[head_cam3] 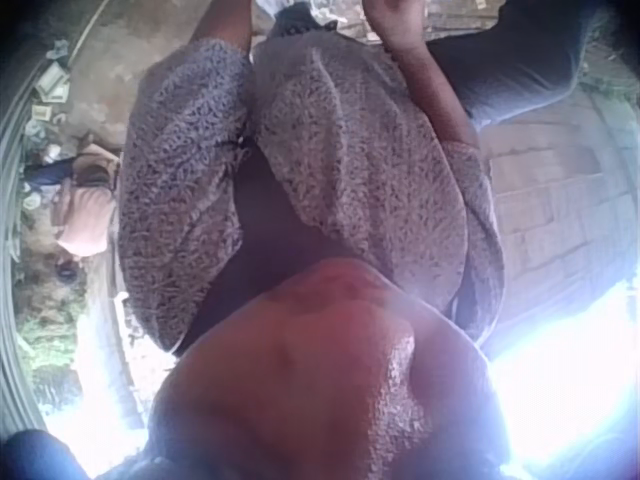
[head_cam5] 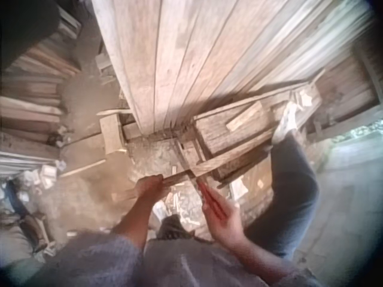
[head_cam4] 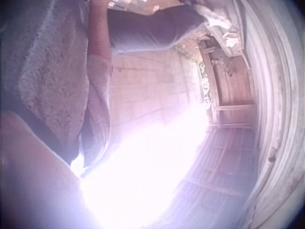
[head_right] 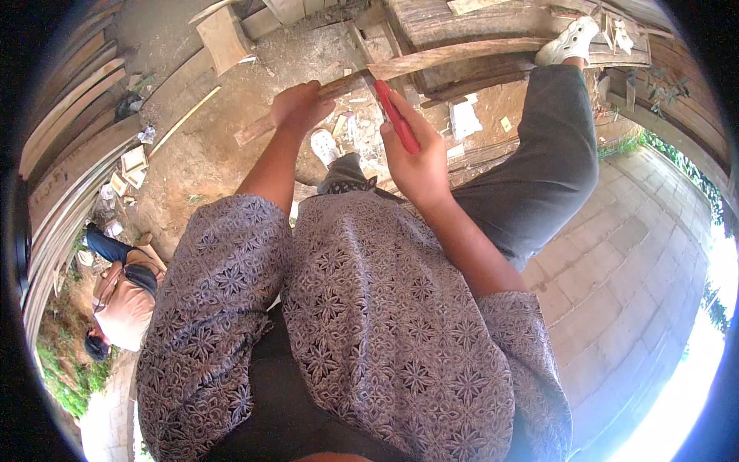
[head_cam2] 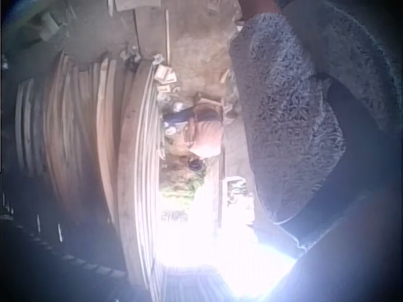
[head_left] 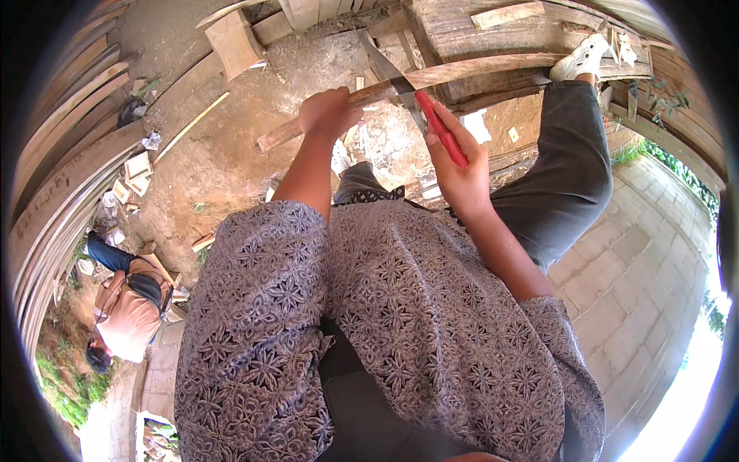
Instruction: The person uses a hand saw to cut a small wooden plank resting on a workbench. After cutting, the person picks up the cut piece and places it with other cut pieces on the bench.
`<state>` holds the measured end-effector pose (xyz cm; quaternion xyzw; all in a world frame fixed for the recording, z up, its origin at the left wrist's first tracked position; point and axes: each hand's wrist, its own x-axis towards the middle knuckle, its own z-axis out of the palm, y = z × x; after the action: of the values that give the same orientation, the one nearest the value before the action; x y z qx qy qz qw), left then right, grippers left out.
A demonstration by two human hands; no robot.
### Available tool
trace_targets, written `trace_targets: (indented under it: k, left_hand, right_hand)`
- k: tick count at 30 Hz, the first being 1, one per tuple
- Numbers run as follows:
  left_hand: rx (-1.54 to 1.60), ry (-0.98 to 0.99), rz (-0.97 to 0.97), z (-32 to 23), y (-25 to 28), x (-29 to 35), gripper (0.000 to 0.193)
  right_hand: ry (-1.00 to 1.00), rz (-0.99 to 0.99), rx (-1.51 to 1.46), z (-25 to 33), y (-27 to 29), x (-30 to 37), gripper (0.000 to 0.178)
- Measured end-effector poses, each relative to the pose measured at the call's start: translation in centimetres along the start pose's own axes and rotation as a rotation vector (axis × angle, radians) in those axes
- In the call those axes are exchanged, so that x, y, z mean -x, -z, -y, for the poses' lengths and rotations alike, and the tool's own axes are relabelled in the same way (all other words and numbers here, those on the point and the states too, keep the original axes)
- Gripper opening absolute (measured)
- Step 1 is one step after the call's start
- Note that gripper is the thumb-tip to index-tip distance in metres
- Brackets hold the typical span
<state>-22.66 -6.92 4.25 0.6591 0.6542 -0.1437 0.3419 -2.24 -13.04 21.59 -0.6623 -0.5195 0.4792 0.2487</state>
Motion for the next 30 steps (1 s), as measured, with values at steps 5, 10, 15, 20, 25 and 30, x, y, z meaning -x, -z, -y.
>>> trace_targets:
  k: [5,10,15,20,25,30]
  left_hand:
    - [0.007,-0.042,-0.053,1.1,-1.0,0.0,0.047]
    - [-0.013,-0.075,-0.041,1.1,-0.3,-0.7,0.051]
    - [0.037,-0.051,-0.022,0.9,-0.7,-0.4,0.052]
    - [0.064,-0.028,0.012,0.9,-1.0,0.1,0.048]
    - [0.082,-0.023,0.055,0.5,0.5,0.2,0.044]
    - [0.098,-0.021,0.049,0.6,-0.2,0.2,0.048]
  right_hand:
    - [-0.054,-0.056,-0.136,4.8,2.4,4.4,0.046]
    - [-0.025,-0.066,-0.058,3.2,2.3,1.5,0.044]
    - [-0.061,-0.054,-0.016,0.8,0.6,-0.1,0.043]
    - [-0.059,-0.017,-0.027,0.6,0.0,0.0,0.042]
    - [-0.006,-0.003,0.030,1.2,0.0,0.1,0.042]
    - [-0.041,0.038,0.107,3.0,-0.1,0.6,0.044]
